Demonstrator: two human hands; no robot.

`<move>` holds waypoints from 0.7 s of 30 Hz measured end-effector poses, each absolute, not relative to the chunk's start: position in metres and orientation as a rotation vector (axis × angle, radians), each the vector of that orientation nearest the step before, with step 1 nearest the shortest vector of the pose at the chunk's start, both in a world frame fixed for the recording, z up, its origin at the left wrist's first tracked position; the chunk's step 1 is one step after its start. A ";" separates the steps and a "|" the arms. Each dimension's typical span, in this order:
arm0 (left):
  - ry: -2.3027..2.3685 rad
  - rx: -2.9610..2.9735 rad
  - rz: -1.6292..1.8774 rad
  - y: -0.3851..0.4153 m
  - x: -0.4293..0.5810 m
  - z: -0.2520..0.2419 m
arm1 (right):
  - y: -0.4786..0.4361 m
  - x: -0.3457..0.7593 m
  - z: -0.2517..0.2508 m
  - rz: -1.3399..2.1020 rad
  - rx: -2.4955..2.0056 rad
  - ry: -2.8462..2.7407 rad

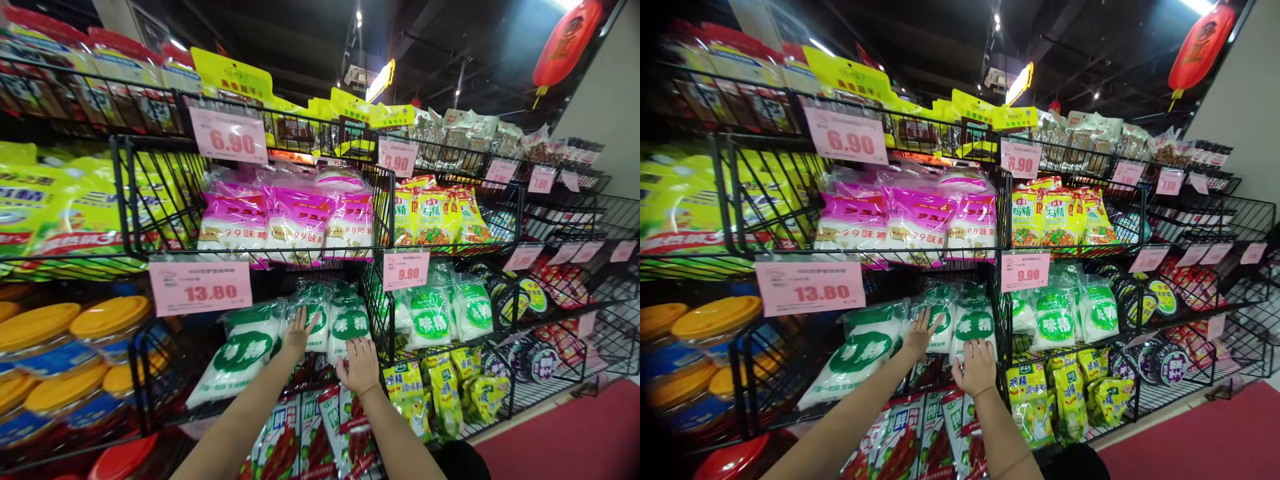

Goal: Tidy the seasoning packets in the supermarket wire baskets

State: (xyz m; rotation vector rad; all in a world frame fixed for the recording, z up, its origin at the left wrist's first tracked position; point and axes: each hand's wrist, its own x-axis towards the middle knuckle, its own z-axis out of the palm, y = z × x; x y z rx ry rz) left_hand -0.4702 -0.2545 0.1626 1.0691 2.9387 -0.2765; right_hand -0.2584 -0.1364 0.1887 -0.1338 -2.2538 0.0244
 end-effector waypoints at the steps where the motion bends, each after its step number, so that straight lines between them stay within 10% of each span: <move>1: 2.954 1.105 -0.263 -0.252 -0.473 0.163 | -0.136 -0.258 0.189 0.020 -0.134 -2.261; 21: 2.606 1.398 0.123 -0.296 -0.436 0.208 | -0.134 -0.258 0.191 0.000 -0.077 -2.265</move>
